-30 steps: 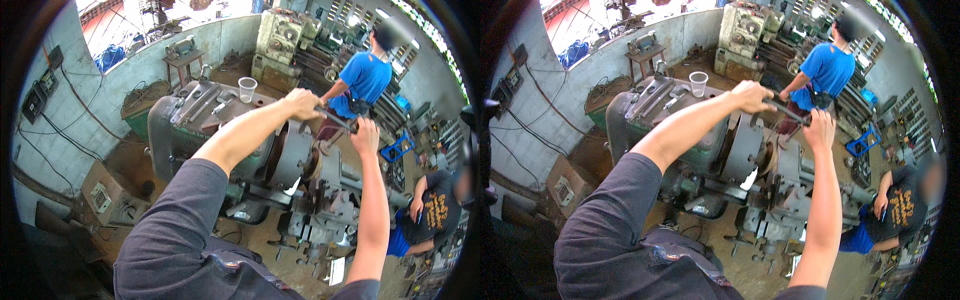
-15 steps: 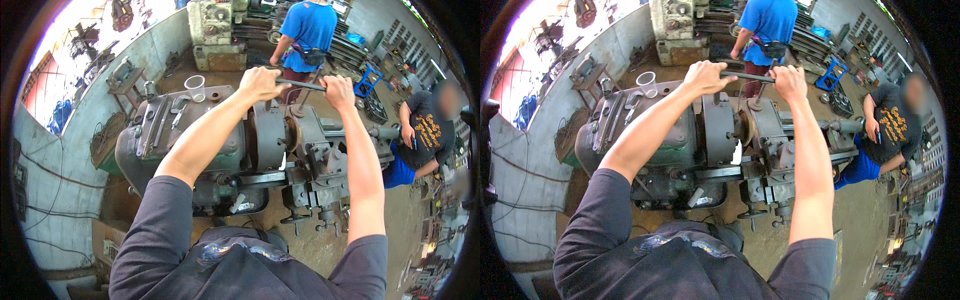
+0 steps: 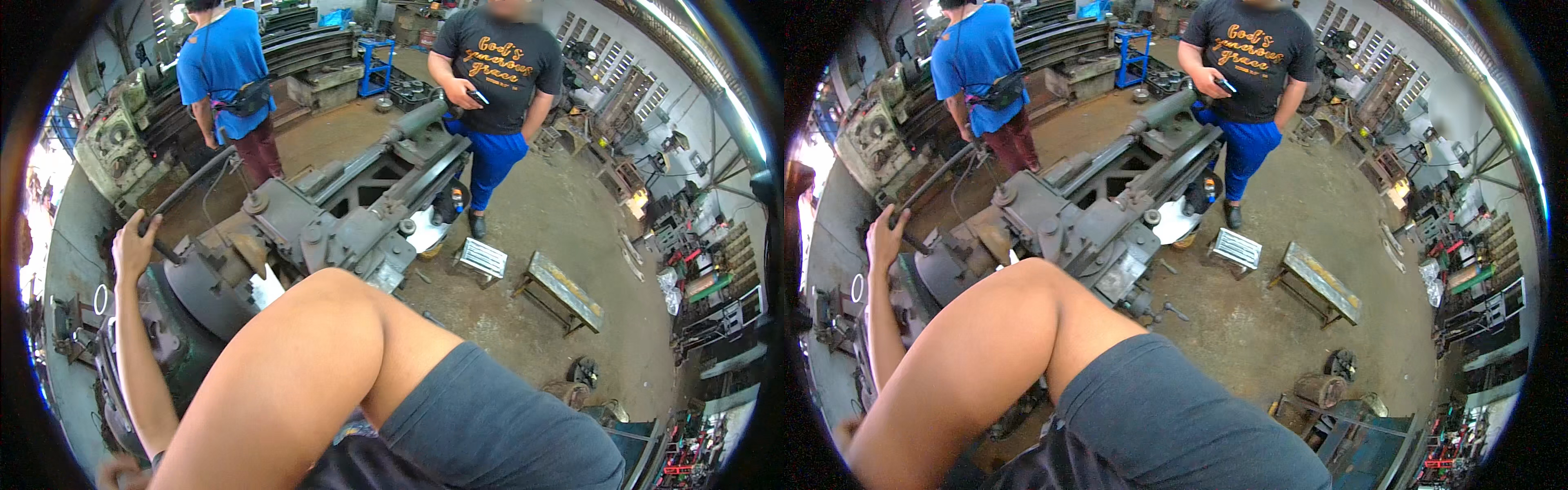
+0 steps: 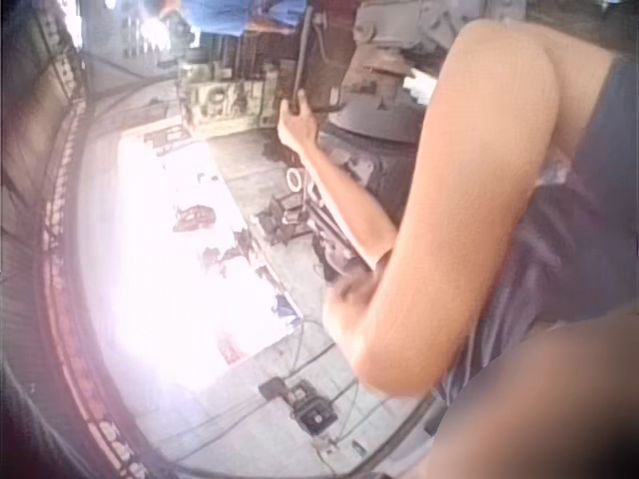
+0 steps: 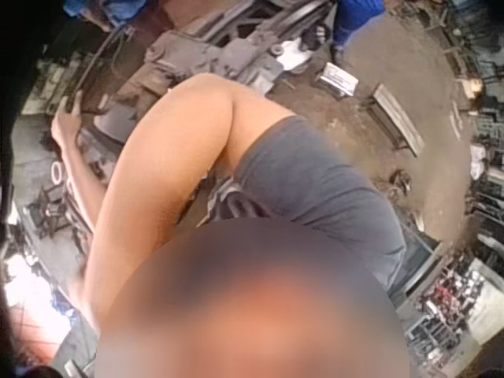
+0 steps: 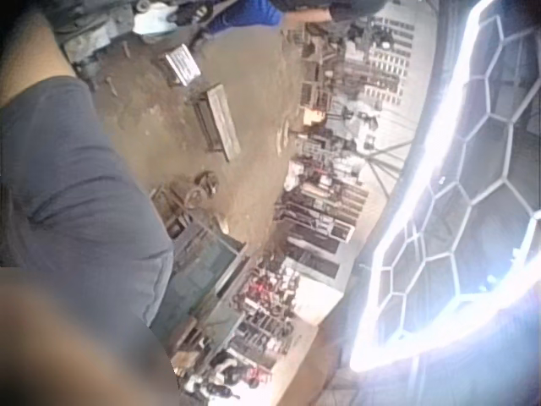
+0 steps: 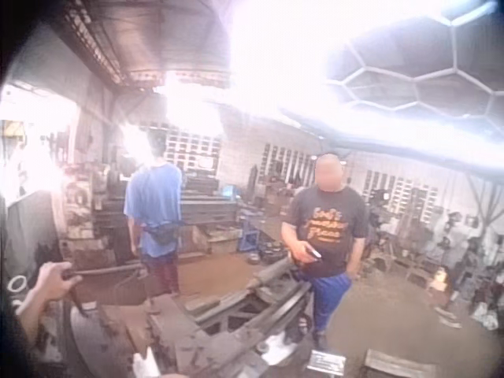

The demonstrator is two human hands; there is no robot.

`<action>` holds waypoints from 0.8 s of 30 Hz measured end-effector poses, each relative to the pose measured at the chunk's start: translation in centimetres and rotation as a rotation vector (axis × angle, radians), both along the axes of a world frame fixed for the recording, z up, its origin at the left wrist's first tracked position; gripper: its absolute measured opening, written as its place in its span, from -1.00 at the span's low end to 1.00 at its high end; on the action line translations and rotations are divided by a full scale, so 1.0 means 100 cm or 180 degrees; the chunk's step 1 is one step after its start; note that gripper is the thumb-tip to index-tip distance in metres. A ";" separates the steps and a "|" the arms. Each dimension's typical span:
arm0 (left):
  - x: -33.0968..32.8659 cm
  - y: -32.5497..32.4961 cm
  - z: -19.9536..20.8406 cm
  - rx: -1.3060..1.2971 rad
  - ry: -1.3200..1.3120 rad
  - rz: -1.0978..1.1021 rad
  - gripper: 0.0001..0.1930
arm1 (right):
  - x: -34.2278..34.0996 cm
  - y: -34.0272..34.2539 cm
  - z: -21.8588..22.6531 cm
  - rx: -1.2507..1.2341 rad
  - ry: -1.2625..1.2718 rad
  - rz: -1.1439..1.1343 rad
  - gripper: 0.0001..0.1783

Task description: The person operates a metalworking machine by repeatedly inserting a long metal bar into a slot on the machine head and pulling it out. The person uses both hands to guide the bar and occasionally touches the machine housing. The action is repeated multiple times throughout the clip.

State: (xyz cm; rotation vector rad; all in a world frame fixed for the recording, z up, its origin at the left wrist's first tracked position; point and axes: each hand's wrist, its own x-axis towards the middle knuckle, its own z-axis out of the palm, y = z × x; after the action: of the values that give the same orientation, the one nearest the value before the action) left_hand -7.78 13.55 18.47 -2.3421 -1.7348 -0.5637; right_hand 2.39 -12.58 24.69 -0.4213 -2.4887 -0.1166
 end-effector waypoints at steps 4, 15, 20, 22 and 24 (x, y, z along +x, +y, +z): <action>-0.020 0.020 -0.018 -0.0073 -0.0226 -0.0064 -0.21 | -0.016 -0.031 -0.006 -0.0126 0.0102 0.0331 -0.61; -0.014 0.023 -0.013 0.0010 -0.0256 -0.0333 -0.16 | -0.033 -0.073 0.005 -0.0378 0.0219 0.0609 -0.71; -0.018 0.006 -0.013 0.0318 0.0019 -0.0515 -0.11 | 0.010 -0.080 0.022 -0.0832 0.0058 0.0432 -0.75; -0.012 0.004 -0.009 0.0194 -0.0106 -0.0482 -0.24 | 0.052 -0.064 0.010 -0.1202 -0.0144 0.0196 -0.77; -0.003 0.005 0.001 0.0357 -0.0332 -0.0594 -0.48 | 0.094 -0.040 -0.009 -0.1780 -0.0334 -0.0004 -0.73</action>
State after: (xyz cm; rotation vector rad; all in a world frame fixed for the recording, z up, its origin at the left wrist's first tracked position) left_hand -8.11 14.01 18.58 -2.4494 -1.4899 -0.8048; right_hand 11.76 -16.53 23.84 -0.6556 -2.5990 0.5831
